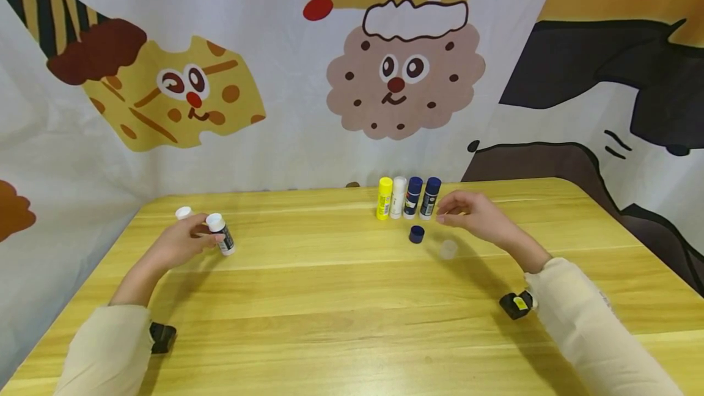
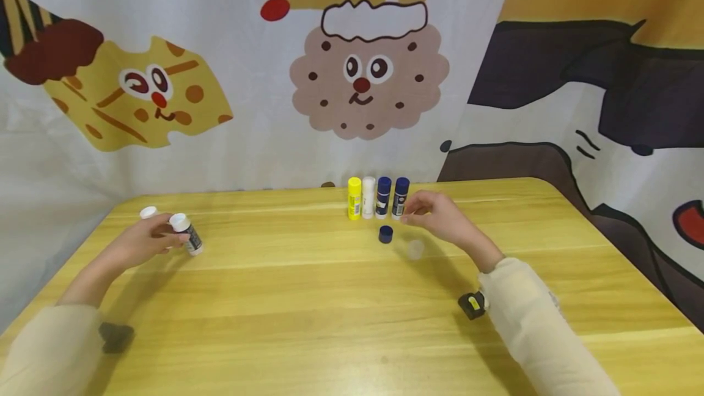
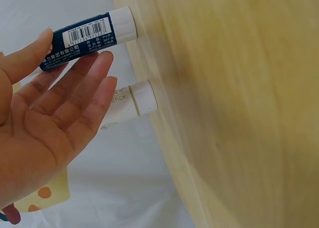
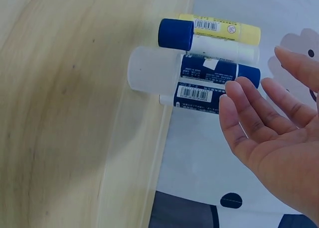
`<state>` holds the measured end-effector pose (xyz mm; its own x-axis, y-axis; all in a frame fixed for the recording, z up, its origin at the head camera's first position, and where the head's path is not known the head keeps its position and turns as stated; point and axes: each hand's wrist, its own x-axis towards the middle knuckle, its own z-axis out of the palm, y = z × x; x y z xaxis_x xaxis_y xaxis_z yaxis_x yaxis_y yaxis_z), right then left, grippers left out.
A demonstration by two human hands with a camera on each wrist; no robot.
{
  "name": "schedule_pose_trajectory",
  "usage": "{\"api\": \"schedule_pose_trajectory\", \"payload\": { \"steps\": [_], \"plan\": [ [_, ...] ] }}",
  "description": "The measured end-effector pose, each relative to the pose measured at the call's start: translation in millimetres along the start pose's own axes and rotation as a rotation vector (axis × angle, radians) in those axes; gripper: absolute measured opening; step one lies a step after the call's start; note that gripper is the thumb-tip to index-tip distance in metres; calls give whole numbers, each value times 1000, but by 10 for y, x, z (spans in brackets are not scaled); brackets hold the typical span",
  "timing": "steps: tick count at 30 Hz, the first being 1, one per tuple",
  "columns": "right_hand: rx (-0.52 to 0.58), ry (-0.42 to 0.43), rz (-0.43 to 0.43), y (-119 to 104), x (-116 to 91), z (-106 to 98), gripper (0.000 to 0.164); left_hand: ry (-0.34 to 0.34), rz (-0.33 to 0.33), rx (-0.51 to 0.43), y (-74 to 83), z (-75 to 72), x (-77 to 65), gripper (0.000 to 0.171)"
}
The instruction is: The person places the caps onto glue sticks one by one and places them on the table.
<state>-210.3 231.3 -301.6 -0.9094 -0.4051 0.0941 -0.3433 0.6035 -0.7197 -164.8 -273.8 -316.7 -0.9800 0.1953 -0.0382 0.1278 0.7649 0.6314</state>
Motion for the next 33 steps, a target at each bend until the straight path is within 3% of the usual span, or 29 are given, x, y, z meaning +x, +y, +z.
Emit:
{"api": "schedule_pose_trajectory", "payload": {
  "steps": [10, 17, 33],
  "plan": [
    [33, -11, -10, 22, 9, 108, 29, 30, 24, 31, 37, 21, -13, 41],
    [39, -4, -21, 40, 30, 195, 24, 45, 29, 47, 94, 27, -24, 37],
    [73, 0, 17, -8, 106, 376, 29, 16, 74, -2, 382, 102, -87, 29]
  ]
}}
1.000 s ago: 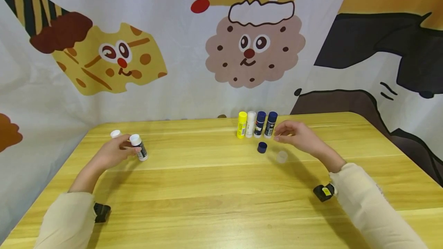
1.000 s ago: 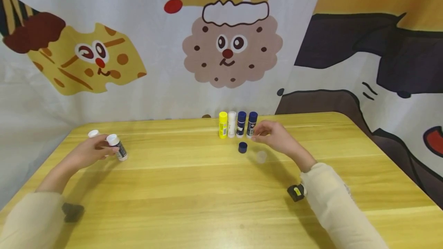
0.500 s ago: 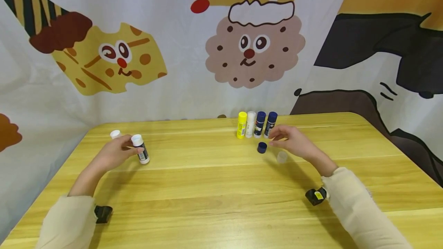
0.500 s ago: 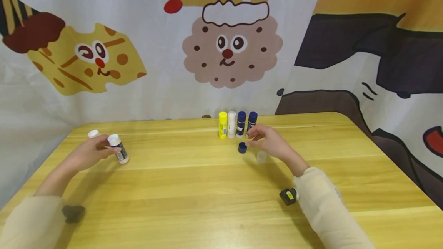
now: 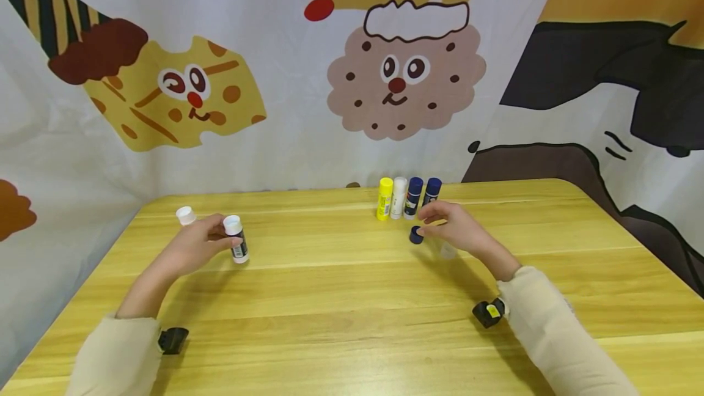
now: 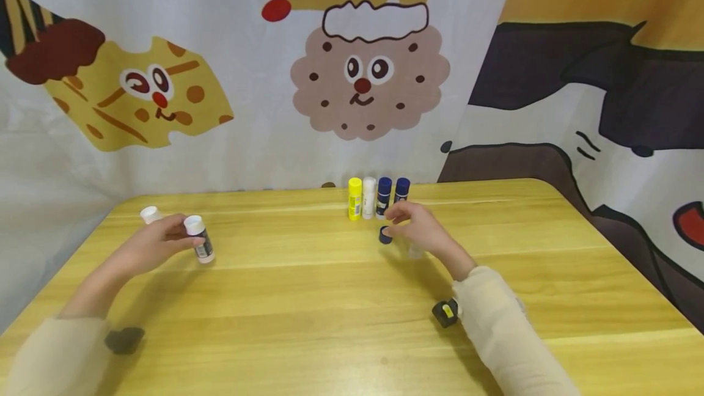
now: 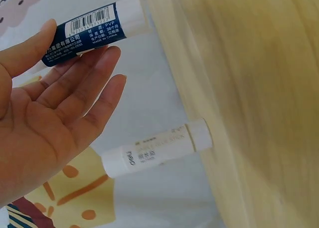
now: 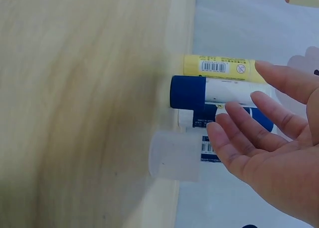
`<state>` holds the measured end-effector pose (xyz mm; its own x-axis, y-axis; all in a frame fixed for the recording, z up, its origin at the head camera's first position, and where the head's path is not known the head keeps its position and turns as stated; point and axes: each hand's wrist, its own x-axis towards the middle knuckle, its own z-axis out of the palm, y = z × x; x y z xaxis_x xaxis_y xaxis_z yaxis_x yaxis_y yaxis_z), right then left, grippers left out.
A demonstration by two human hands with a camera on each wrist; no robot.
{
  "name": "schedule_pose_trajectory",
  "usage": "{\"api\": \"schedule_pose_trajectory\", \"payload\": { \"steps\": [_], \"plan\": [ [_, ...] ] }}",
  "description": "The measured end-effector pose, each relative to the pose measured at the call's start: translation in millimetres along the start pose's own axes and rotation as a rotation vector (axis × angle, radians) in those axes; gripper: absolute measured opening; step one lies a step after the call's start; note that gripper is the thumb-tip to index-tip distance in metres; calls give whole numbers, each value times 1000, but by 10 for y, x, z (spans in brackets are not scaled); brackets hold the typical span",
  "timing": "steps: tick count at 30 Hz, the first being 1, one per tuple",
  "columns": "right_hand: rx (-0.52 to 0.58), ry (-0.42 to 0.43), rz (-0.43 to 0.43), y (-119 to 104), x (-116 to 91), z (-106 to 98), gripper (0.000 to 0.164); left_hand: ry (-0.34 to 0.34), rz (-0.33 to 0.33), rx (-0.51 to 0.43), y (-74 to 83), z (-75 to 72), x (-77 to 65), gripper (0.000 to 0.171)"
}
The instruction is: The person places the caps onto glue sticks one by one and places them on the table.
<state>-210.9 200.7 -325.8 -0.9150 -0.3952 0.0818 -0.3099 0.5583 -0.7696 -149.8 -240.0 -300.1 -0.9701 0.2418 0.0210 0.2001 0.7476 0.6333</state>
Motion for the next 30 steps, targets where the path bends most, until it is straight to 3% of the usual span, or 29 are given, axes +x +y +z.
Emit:
{"api": "schedule_pose_trajectory", "payload": {
  "steps": [21, 30],
  "plan": [
    [4, -24, 53, 92, 67, 88, 33, -24, 52, 7, 231, 127, 29, 27],
    [8, -32, 67, 100, 63, 97, 34, -40, 107, 4, 316, 184, 53, 20]
  ]
}}
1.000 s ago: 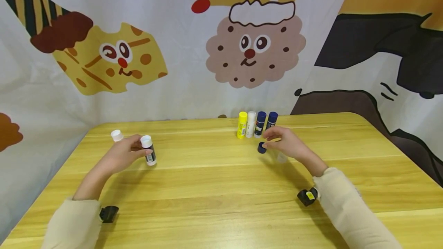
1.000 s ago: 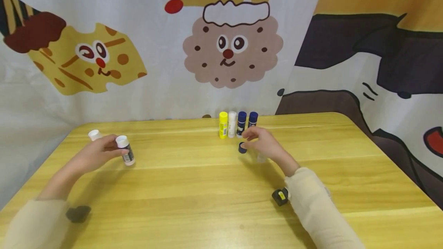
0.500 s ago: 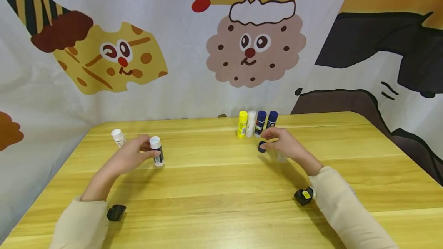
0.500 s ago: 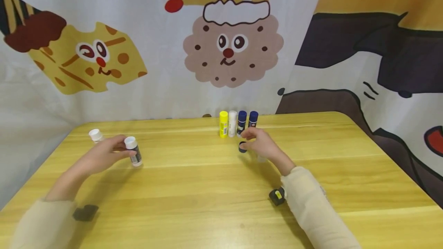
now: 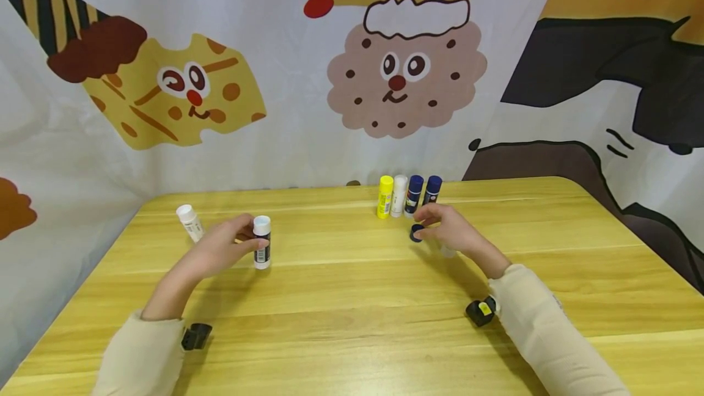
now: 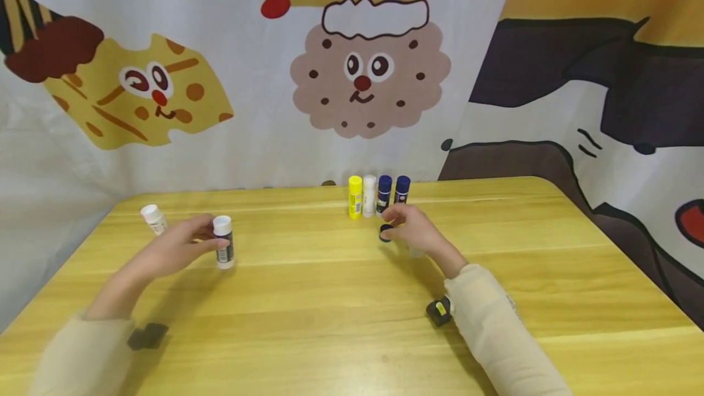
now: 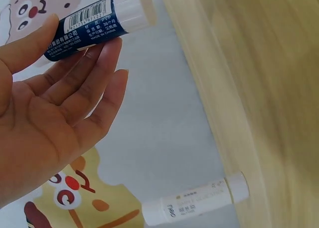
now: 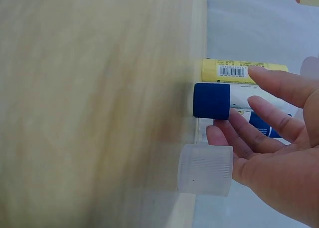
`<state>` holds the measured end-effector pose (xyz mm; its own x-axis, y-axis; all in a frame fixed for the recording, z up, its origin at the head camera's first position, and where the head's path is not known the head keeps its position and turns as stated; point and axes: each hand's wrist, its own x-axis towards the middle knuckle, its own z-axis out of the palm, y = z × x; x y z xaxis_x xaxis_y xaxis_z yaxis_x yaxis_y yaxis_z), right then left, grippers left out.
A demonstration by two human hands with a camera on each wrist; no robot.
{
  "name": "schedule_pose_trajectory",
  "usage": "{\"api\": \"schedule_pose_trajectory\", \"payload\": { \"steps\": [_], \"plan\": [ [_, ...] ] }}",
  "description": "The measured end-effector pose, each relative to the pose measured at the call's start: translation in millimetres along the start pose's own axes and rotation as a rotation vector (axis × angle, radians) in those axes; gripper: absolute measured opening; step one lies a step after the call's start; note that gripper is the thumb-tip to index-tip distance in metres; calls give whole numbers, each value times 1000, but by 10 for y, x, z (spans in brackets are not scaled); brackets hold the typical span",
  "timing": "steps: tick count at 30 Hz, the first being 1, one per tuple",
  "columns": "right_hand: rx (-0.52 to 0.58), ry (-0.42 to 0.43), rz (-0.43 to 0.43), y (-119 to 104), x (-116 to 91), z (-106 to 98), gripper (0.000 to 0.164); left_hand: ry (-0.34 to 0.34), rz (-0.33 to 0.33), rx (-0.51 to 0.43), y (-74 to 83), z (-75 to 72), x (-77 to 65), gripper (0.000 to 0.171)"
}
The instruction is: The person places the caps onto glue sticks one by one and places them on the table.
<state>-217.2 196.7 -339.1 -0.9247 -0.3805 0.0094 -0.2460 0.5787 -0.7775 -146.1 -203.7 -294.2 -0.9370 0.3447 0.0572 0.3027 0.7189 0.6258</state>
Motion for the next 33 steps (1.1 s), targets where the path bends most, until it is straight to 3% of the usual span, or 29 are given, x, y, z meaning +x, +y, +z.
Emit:
{"api": "schedule_pose_trajectory", "payload": {
  "steps": [16, 20, 27, 33],
  "plan": [
    [-27, -26, 20, -36, 8, 6, 31, -19, 76, -18, 234, 114, 40, 16],
    [-30, -43, -31, -56, -13, -7, 31, -34, 87, -32, 251, 148, 54, 17],
    [-59, -51, 14, -40, 21, 22, 29, -54, 92, -55, 255, 209, 63, 17],
    [-83, -49, -4, -38, 23, 27, 28, -66, 85, -74, 273, 229, 59, 17]
  ]
}}
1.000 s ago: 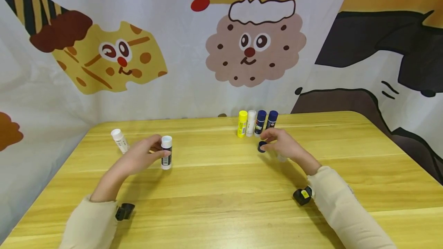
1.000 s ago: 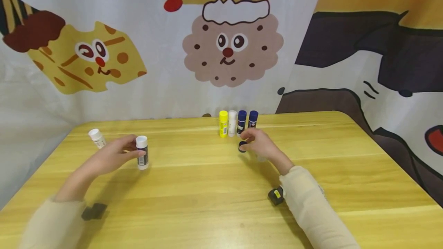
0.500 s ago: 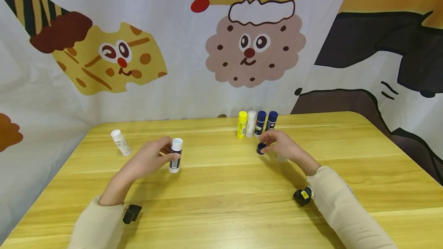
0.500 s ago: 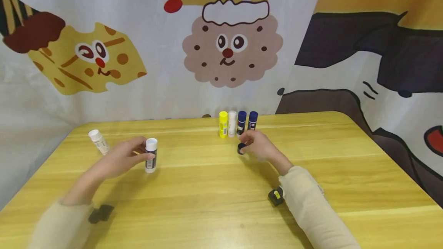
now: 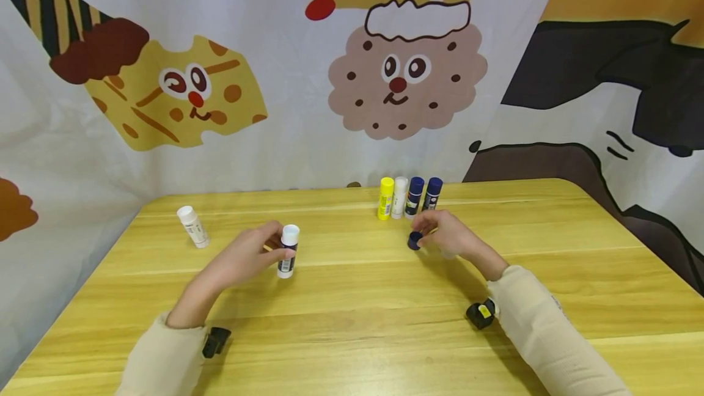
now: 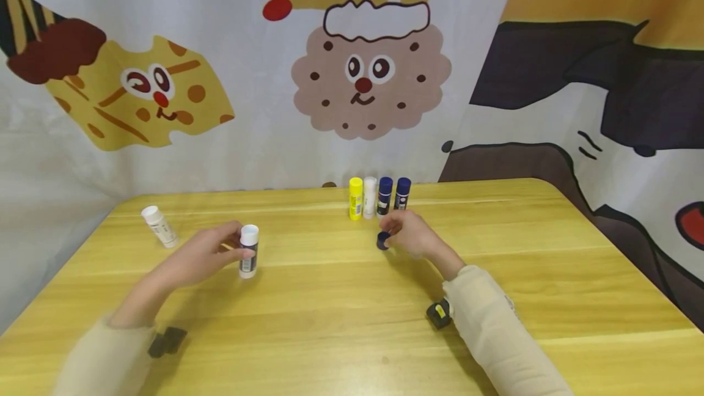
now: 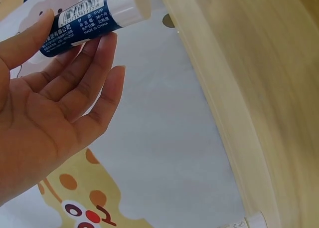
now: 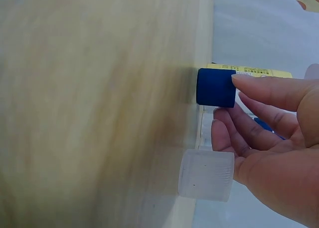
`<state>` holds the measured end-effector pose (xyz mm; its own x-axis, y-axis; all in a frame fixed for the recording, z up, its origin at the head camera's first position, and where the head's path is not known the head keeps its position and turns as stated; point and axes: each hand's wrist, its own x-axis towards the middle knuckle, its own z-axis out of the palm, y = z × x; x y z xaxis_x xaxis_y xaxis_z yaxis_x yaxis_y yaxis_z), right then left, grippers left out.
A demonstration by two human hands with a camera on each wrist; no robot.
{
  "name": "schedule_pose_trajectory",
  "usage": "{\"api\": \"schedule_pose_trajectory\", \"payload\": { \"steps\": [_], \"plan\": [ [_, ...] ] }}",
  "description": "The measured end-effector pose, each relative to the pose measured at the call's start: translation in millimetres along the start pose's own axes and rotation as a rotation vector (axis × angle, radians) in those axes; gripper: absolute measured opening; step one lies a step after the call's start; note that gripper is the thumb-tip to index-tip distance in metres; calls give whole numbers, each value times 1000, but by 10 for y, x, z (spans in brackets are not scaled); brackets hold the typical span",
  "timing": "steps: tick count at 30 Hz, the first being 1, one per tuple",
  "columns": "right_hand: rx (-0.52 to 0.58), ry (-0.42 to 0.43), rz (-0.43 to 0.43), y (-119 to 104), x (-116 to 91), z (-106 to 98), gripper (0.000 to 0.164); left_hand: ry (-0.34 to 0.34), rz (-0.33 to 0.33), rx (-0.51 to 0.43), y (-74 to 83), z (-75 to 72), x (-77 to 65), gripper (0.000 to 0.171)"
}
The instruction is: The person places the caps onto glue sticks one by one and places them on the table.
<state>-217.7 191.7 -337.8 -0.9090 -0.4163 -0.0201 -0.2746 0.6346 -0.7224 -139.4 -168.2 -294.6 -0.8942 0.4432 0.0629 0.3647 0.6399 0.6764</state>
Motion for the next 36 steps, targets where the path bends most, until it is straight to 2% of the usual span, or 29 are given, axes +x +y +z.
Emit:
{"api": "schedule_pose_trajectory", "payload": {
  "steps": [13, 27, 36],
  "plan": [
    [-17, 15, -3, -2, -8, 17, 23, -1, 9, 2, 23, 44, 10, 17],
    [9, 42, 33, -64, -54, 13, 22, -6, 32, 3, 30, 94, 28, 18],
    [17, 36, -29, -84, -52, 11, 23, -18, 46, 11, 24, 94, 35, 18]
  ]
}}
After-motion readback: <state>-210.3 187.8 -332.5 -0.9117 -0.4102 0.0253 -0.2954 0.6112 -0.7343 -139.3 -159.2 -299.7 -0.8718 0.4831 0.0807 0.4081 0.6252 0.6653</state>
